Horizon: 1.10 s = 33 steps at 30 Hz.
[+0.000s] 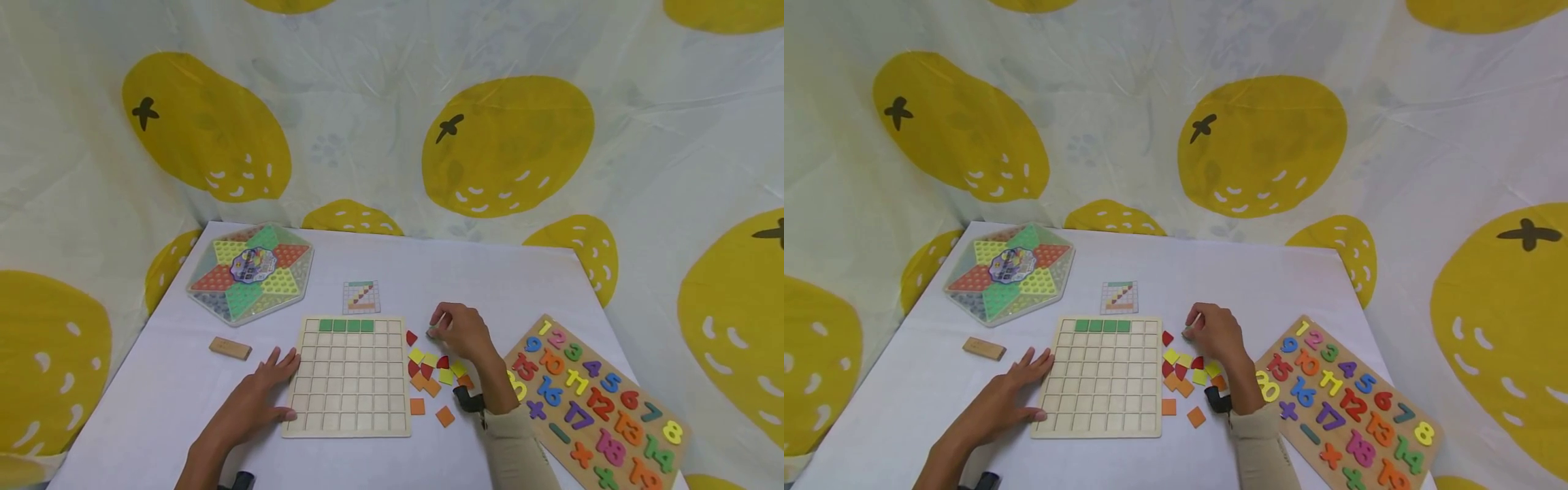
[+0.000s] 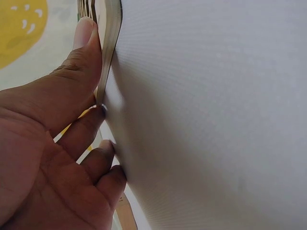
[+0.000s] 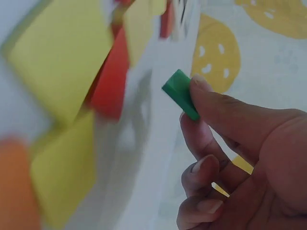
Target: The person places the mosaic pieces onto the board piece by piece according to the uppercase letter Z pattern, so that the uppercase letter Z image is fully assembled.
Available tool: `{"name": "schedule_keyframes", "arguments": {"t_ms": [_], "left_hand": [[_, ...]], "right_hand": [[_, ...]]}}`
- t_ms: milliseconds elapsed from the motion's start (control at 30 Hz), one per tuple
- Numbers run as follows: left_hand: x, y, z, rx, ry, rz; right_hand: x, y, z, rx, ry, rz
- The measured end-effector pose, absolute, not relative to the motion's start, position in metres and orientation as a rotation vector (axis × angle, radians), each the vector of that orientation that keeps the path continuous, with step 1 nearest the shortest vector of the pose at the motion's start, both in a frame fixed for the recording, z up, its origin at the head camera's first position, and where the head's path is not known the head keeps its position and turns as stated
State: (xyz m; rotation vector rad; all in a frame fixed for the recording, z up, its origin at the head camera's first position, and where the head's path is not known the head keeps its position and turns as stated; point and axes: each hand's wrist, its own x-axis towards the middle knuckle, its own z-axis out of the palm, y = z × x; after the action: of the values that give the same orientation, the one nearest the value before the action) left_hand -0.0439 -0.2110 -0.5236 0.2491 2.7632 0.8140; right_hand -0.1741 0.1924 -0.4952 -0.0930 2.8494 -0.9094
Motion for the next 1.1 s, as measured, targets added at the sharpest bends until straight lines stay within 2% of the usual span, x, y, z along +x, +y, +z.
{"name": "schedule_keyframes", "arguments": {"t_ms": [500, 1100], "left_hand": [[-0.043, -0.211, -0.521, 0.253, 2.759, 0.832], [-0.043, -0.208, -0.518, 0.224, 2.737, 0.845]], "right_hand": [[-0.178, 0.13, -0.498, -0.301, 2.807, -1.052], [-0.188, 0.095, -0.505, -0.227, 2.854, -0.876]]}}
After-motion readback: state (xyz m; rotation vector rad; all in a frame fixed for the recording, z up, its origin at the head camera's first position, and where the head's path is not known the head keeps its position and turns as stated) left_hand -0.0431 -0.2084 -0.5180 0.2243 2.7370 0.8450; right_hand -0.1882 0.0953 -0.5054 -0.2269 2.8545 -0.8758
